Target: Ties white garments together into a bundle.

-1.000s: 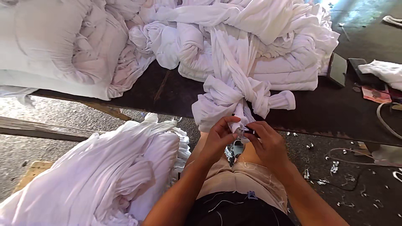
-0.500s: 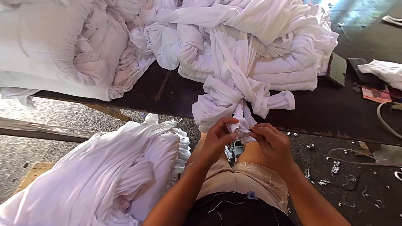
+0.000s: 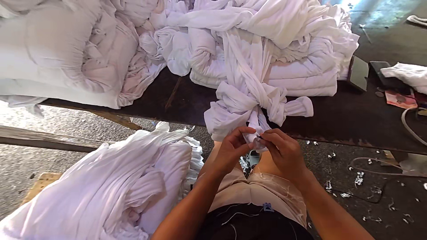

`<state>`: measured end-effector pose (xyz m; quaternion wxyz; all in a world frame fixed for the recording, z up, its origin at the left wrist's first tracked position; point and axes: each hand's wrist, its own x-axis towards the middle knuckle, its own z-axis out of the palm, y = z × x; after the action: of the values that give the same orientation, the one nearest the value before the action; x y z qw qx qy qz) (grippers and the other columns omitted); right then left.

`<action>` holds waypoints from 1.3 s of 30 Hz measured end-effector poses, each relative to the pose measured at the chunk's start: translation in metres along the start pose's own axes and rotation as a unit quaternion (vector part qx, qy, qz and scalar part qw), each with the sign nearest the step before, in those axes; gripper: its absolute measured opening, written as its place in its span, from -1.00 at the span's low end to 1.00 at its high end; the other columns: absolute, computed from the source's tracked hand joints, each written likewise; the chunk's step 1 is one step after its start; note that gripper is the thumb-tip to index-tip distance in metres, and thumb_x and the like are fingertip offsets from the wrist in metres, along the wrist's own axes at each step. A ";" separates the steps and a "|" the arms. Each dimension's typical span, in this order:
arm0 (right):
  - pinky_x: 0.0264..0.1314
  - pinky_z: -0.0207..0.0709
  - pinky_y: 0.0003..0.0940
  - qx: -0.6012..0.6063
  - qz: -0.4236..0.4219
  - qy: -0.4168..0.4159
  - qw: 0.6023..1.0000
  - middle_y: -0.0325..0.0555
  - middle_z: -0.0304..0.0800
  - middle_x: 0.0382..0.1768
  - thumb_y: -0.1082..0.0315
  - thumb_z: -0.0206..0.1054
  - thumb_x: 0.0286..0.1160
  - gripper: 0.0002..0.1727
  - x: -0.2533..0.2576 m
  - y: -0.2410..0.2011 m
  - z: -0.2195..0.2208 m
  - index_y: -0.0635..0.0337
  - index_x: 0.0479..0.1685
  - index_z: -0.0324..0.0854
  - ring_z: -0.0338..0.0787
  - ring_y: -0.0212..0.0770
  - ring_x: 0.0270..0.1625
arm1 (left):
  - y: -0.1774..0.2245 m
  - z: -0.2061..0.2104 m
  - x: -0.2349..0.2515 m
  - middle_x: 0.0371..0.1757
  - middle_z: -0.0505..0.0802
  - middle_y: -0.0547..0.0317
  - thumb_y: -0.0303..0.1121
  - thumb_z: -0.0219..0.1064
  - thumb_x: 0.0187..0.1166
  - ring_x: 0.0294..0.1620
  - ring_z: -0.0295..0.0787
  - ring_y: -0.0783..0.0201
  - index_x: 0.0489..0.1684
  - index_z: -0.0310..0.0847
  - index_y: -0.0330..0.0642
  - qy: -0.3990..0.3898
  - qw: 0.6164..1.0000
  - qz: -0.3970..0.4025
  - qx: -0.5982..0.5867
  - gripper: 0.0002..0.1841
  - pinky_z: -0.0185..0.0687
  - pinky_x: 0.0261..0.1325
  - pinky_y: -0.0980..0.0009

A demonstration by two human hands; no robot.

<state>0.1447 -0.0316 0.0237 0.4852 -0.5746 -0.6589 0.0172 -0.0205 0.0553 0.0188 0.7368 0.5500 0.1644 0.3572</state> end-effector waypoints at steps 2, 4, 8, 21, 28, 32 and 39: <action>0.11 0.64 -0.62 0.021 0.010 0.014 1.000 0.04 0.85 -0.13 0.34 0.27 0.70 -0.75 0.000 0.001 -0.005 0.35 -0.09 0.79 0.81 -0.37 -0.05 | 0.006 -0.009 0.003 -0.04 0.87 0.19 -0.53 0.35 0.53 -0.06 0.81 0.49 0.11 0.70 -0.40 0.030 0.965 0.101 0.240 -0.75 0.75 0.10 0.48; 0.11 0.61 -0.70 0.033 0.017 0.030 0.999 0.03 0.83 -0.11 0.35 0.27 0.69 -0.75 -0.003 0.004 -0.012 0.38 -0.09 0.77 0.79 -0.45 -0.03 | 0.023 -0.033 0.007 -0.03 0.88 0.00 -0.48 0.41 0.50 -0.04 0.83 0.33 0.01 0.80 -0.37 0.155 0.854 0.215 0.448 -0.79 0.75 0.08 0.39; 0.09 0.66 -0.65 0.050 0.074 0.054 0.995 0.00 0.82 -0.06 0.32 0.31 0.67 -0.72 -0.014 0.016 -0.023 0.43 -0.02 0.74 0.78 -0.49 -0.03 | 0.069 -0.083 0.015 0.05 0.72 0.31 -0.49 0.38 0.54 -0.01 0.71 0.52 0.31 0.46 -0.35 0.386 0.836 0.225 0.318 -0.60 0.70 0.11 0.48; -0.25 0.50 -0.70 0.049 0.149 0.029 0.987 -0.03 0.75 -0.16 0.26 0.40 0.55 -0.62 -0.029 0.010 -0.018 0.46 0.10 0.66 0.62 -0.53 -0.28 | -0.047 -0.044 -0.004 0.53 0.55 -0.50 -0.30 0.47 0.53 0.63 0.45 -0.20 0.52 0.39 -0.60 0.099 0.893 -0.178 0.401 -0.34 0.29 0.69 0.04; -0.31 0.74 -0.28 0.013 0.030 -0.131 0.991 0.13 0.82 -0.01 0.03 0.49 0.43 -0.54 -0.051 0.000 0.003 0.24 0.08 0.73 0.86 -0.11 -0.21 | -0.012 -0.013 -0.022 -0.15 0.86 0.09 -0.49 0.29 0.62 -0.16 0.83 0.45 0.22 0.50 -0.52 0.088 0.964 -0.140 0.209 -0.69 0.76 0.04 0.44; -0.34 0.70 -0.40 0.033 0.011 -0.117 0.993 0.11 0.79 -0.04 0.28 0.48 0.41 -0.70 -0.057 -0.007 0.013 0.26 0.01 0.66 0.82 -0.19 -0.27 | 0.013 -0.005 -0.039 0.00 0.89 0.09 -0.53 0.28 0.58 -0.09 0.88 0.43 0.56 0.21 -0.53 0.097 0.978 -0.056 0.175 -0.44 0.80 0.08 0.41; -0.11 0.52 -0.82 0.200 0.098 -0.050 0.974 -0.04 0.74 -0.10 0.36 0.31 0.62 -0.78 -0.039 -0.022 0.007 0.41 -0.11 0.70 0.65 -0.62 -0.16 | 0.000 -0.004 -0.049 0.11 0.74 -0.22 -0.38 0.48 0.42 0.08 0.77 0.29 0.16 0.71 -0.48 0.121 0.928 0.101 0.338 -0.59 0.74 0.14 0.45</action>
<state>0.1185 -0.0655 0.0092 0.5523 -0.5264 -0.6061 0.2247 -0.0574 0.0235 0.0100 0.4418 0.7324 0.3068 0.4174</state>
